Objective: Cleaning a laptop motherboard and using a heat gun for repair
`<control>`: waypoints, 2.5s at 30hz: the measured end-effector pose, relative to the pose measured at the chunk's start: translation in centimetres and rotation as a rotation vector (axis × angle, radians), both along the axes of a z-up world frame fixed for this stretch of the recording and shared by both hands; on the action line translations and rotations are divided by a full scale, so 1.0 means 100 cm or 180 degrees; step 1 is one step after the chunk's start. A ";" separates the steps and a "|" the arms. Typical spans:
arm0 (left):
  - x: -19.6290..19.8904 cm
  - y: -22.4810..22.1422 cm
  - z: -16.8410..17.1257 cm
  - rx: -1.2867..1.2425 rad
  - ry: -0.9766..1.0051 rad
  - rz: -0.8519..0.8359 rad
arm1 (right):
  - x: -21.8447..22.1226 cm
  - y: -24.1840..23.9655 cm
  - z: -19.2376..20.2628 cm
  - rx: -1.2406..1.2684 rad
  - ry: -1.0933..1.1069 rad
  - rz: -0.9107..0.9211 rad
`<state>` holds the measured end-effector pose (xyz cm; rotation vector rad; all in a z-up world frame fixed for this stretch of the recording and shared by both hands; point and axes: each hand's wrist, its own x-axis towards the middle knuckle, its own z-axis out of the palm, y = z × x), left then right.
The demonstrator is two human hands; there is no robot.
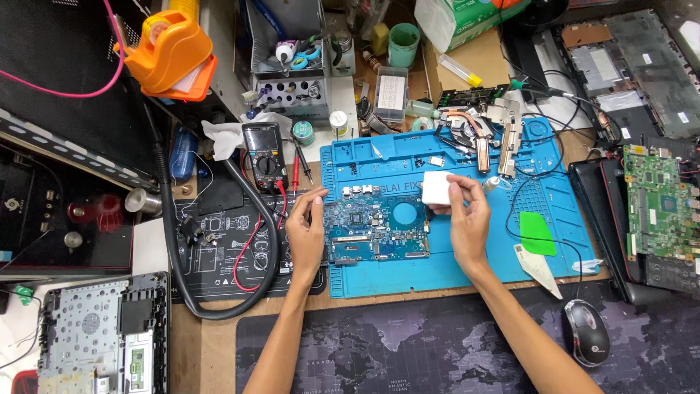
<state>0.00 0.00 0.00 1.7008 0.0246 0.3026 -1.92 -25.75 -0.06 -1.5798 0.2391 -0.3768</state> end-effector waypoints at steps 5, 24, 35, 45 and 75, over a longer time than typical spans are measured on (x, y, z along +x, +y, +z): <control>-0.001 0.000 0.000 -0.0015 0.0016 -0.0011 | 0.005 0.000 0.000 0.0114 -0.0066 0.0250; -0.004 0.002 0.008 0.0754 -0.0087 -0.0166 | -0.032 0.001 0.013 -0.1017 0.0098 0.0427; -0.023 0.024 0.020 0.1698 -0.0004 -0.0650 | -0.023 -0.003 0.003 -0.2209 -0.0101 0.0746; -0.021 0.034 0.011 0.1825 -0.0317 -0.0426 | -0.025 -0.002 0.009 -0.1983 -0.0161 0.0621; -0.033 0.006 -0.007 0.1747 0.0025 -0.0125 | -0.031 -0.001 0.002 -0.2656 -0.0031 0.0492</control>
